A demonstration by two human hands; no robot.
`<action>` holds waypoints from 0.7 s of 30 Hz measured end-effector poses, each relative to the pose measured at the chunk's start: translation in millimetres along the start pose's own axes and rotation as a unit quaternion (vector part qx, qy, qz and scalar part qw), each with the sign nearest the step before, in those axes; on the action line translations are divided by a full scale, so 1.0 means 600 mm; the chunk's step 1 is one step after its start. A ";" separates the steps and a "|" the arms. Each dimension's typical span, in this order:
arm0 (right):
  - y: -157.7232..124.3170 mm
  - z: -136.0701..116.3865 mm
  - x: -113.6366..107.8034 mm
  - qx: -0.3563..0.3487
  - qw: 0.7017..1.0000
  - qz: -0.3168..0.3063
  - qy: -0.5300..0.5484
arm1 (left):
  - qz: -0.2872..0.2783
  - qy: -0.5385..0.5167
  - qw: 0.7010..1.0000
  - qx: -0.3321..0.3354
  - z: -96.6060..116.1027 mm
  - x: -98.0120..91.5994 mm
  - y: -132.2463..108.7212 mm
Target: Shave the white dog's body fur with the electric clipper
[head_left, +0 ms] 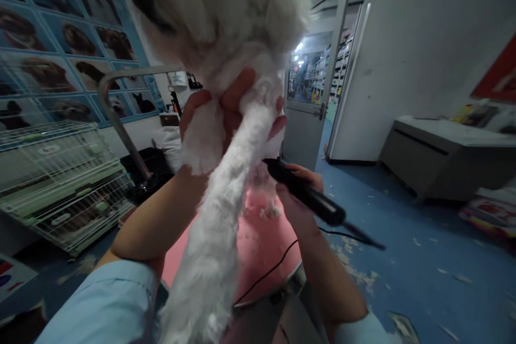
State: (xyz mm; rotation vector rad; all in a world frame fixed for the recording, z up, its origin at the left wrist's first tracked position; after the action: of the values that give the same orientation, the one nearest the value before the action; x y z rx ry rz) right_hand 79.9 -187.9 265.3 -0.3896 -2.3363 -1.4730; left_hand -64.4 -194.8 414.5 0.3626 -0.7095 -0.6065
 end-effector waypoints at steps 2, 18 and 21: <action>-0.015 -0.012 0.025 -0.064 0.995 -0.048 -0.055 | -0.003 -0.030 0.999 0.014 0.008 -0.002 0.006; 0.002 -0.057 0.056 -0.079 0.976 -0.191 -0.076 | -0.029 0.049 0.997 0.051 0.005 0.013 0.025; 0.029 -0.098 0.042 -0.149 0.976 -0.159 -0.028 | -0.080 0.051 0.994 0.054 0.003 0.032 0.028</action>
State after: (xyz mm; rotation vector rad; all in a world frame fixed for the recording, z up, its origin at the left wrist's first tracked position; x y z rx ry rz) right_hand 73.3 -232.7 313.8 -0.1338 -2.3024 -1.9986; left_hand -47.7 -194.1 433.7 0.5503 -0.6200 -0.6986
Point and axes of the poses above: each hand's wrist, its own y-axis towards the middle knuckle, its own x-axis out of the palm, z = x × y, the point moved 9 cm from there along y, towards the middle knuckle, and after that the axes turned 13 degrees about y, right-handed, at the moved point
